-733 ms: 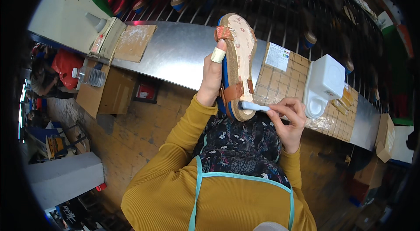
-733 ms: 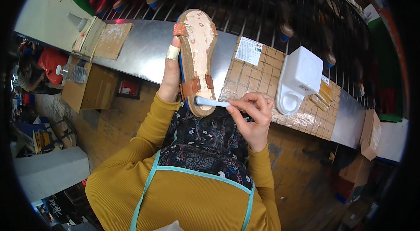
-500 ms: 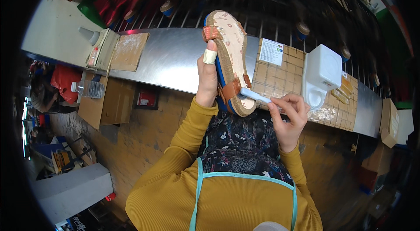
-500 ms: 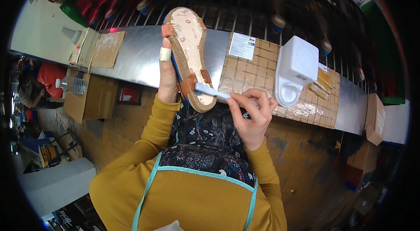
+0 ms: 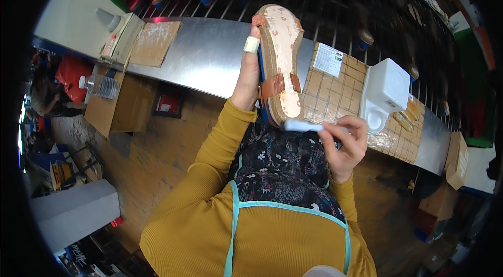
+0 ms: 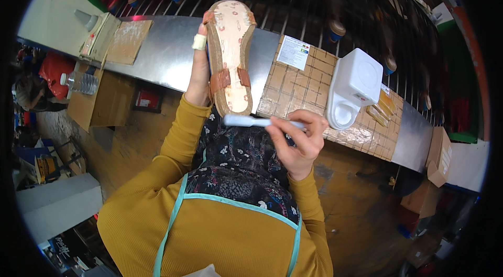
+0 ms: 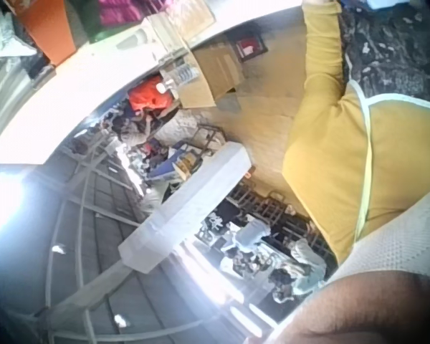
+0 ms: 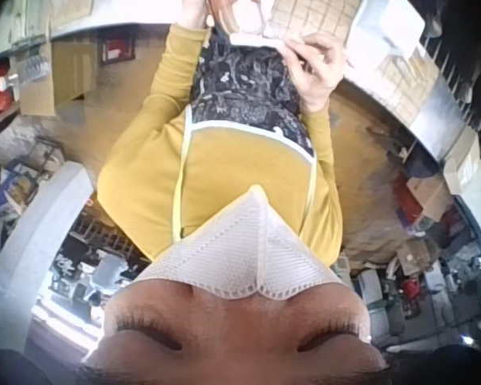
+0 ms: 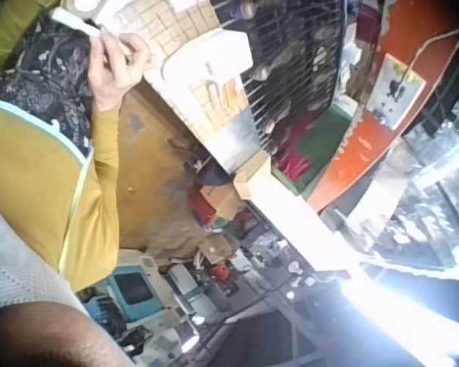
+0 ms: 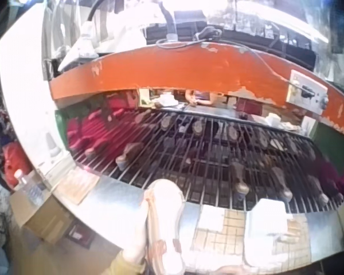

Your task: The person holds a sandal and uses a toothbrush to scrub the sole and edges. The person repeatedly dips the toothbrush into a container and continues scrubbing different areas of the sandal's sole.

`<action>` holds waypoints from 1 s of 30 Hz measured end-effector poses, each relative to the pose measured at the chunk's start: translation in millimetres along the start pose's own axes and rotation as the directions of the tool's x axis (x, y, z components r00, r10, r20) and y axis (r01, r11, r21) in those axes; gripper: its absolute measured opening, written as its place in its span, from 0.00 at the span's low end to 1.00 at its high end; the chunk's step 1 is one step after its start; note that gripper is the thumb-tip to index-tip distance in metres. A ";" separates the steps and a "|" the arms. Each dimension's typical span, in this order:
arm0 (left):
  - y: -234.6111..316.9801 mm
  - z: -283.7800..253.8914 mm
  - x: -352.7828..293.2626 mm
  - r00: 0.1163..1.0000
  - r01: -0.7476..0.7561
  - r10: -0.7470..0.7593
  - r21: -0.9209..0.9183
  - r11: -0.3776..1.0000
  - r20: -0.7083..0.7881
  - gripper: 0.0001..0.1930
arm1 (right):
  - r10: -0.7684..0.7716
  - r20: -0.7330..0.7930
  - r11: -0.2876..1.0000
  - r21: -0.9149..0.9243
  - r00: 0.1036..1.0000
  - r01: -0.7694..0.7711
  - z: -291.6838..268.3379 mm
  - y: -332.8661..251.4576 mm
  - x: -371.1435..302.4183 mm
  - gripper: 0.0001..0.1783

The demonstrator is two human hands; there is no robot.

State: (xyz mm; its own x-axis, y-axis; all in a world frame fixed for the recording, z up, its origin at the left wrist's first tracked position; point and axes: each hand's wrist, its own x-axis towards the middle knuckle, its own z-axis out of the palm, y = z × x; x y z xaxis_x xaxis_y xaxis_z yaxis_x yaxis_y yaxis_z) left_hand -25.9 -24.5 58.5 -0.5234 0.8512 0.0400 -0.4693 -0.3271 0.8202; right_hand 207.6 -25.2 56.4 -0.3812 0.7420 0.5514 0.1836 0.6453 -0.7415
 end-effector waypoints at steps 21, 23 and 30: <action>-21.1 9.8 8.2 0.941 0.260 -0.257 0.016 0.966 0.220 0.40 | -0.234 -0.023 0.951 -0.213 0.972 0.224 -11.2 3.3 -0.9 0.18; -19.4 16.9 6.0 0.949 0.258 -0.264 0.057 0.964 0.173 0.42 | -0.168 -0.102 0.956 -0.261 0.980 0.137 -4.3 5.8 3.1 0.17; -29.8 11.0 5.8 0.925 0.302 -0.299 0.024 0.953 0.233 0.41 | -0.308 0.042 0.908 -0.286 0.950 0.307 -14.8 -3.5 -8.4 0.18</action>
State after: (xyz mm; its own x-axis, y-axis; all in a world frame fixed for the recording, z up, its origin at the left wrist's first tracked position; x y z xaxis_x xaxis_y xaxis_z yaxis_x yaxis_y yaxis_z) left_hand -7.2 -5.3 40.6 -0.1777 0.9812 -0.0752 -0.5886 -0.0447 0.8072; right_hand 223.6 -31.0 60.0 -0.4565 0.4990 0.7366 0.3092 0.8653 -0.3945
